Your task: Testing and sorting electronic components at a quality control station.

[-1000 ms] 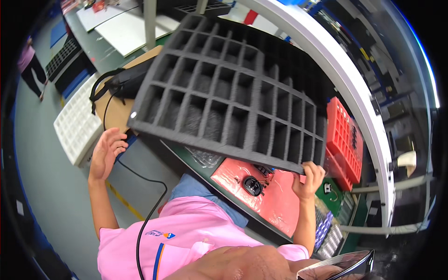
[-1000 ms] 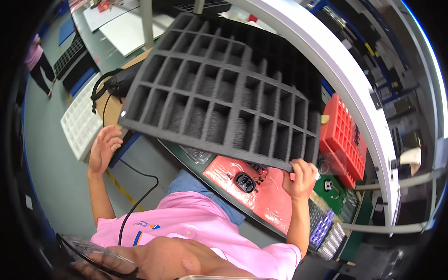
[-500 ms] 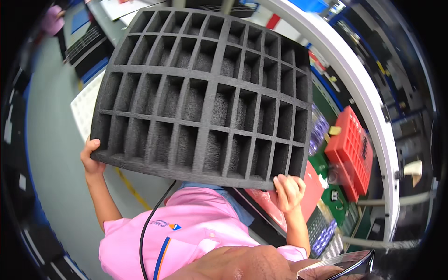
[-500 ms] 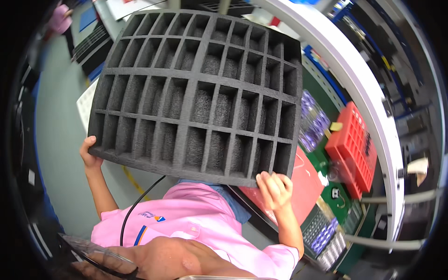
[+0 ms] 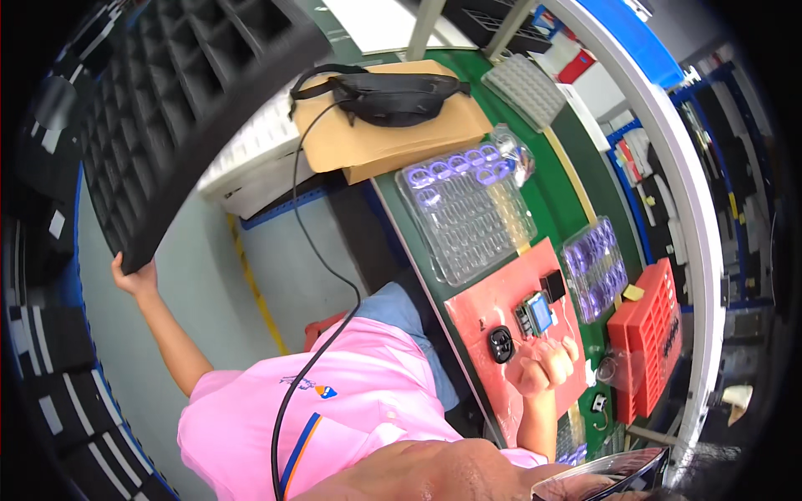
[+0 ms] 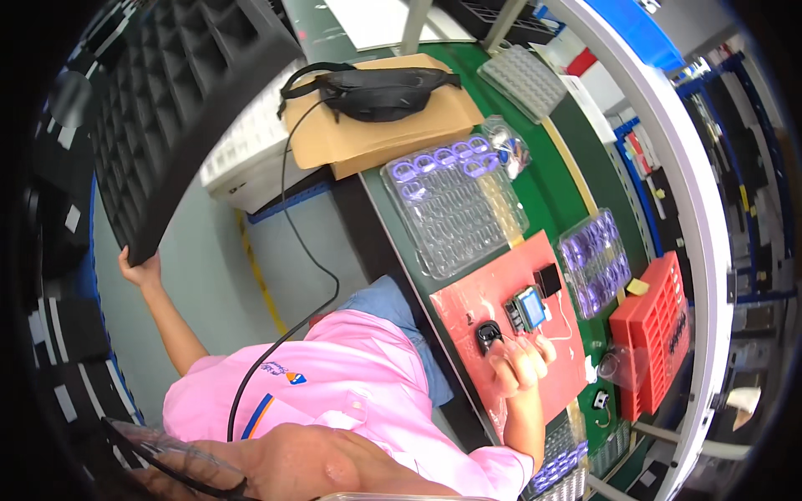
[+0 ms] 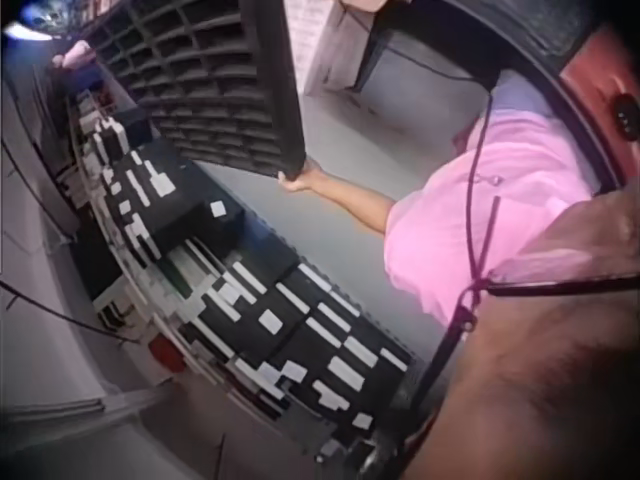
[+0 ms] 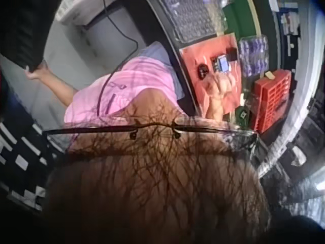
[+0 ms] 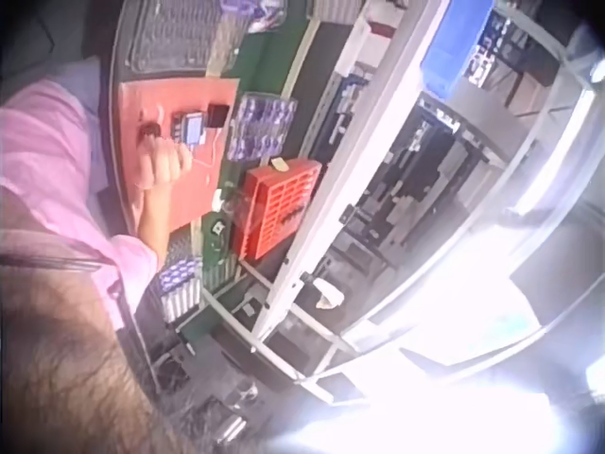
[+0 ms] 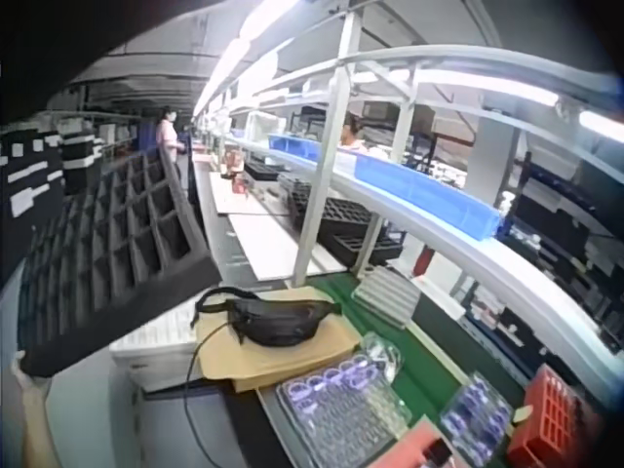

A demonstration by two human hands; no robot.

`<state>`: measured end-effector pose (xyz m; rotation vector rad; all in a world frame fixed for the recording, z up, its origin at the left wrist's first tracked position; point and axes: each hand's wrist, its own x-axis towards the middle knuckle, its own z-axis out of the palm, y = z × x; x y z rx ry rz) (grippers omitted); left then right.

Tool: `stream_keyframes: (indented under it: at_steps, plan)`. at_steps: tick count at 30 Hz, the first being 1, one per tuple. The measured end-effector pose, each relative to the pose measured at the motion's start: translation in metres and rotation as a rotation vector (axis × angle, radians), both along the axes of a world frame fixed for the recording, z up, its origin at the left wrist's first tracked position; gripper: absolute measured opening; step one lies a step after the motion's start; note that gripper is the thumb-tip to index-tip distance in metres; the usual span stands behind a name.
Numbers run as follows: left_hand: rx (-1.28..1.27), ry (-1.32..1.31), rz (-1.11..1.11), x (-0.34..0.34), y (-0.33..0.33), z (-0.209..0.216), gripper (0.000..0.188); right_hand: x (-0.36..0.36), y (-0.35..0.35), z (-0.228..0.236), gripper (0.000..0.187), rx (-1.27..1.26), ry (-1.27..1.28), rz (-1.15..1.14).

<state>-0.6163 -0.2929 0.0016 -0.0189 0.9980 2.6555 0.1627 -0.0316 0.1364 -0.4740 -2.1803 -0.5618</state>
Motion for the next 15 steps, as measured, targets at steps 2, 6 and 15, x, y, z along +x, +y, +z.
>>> stream_keyframes:
  at_steps: [2, 6, 15]
  plan:
    - [0.036, 0.003, 0.074, -0.017, -0.01, -0.056, 0.048, 0.009, 0.005, 0.005, 0.027, -0.021, -0.031, -0.007]
    - [-0.111, 0.014, 0.241, -0.012, 0.026, -0.093, 0.026, 0.023, -0.003, 0.008, 0.03, -0.073, -0.088, -0.126]
    - [-0.467, -0.155, 0.49, 0.015, 0.154, -0.153, 0.05, 0.035, 0.017, 0.02, 0.035, -0.142, -0.191, -0.242]
